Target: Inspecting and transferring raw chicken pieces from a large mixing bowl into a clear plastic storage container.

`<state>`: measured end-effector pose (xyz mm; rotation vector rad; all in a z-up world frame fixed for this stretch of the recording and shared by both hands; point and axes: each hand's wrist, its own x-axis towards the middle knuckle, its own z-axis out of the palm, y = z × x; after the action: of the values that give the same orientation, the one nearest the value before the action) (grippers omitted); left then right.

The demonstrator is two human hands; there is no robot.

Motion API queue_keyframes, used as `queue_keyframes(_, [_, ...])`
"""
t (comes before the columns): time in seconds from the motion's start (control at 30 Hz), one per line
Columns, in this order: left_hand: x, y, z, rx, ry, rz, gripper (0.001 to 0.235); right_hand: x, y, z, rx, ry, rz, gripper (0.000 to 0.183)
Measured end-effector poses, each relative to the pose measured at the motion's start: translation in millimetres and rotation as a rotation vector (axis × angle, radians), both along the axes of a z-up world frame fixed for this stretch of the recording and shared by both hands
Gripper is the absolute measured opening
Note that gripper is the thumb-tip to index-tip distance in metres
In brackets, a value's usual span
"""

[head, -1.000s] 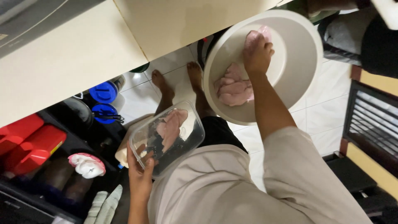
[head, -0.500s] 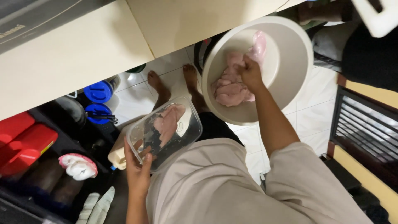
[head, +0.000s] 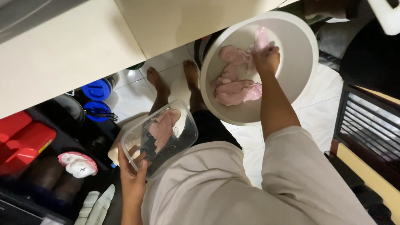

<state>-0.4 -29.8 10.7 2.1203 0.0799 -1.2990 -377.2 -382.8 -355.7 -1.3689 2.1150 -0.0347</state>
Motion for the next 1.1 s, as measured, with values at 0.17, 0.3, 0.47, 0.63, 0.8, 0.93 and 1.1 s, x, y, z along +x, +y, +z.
queue_keyframes(0.17, [-1.9,2.2,3.2,0.027,-0.029,-0.029,0.099,28.1,-6.6,8.3,-0.098,0.038,0.0,0.024])
queue_keyframes(0.3, [3.3,-11.8,12.0,0.001,-0.053,-0.061,0.099,35.8,3.4,43.4,-0.149,-0.149,-0.084,0.023])
queue_keyframes(0.47, [8.2,-27.8,16.3,-0.003,-0.025,-0.073,0.101,-9.6,22.5,78.8,-0.176,-0.925,-0.393,0.029])
queue_keyframes(0.63, [9.4,-33.0,6.0,-0.048,-0.029,-0.12,0.098,1.3,31.1,104.7,-0.1,-0.937,-0.438,0.028])
queue_keyframes(0.8, [8.1,-25.2,0.5,-0.08,-0.034,-0.109,0.094,54.0,58.7,139.8,-0.013,-0.942,-0.262,0.032])
queue_keyframes(0.93, [5.8,-35.3,8.5,-0.026,-0.005,-0.078,0.098,0.1,77.5,42.7,-0.005,-0.49,0.006,0.025])
queue_keyframes(1.1, [5.1,-23.8,5.1,0.012,0.0,-0.072,0.1,-29.4,52.7,-20.5,-0.334,-0.082,0.135,0.052])
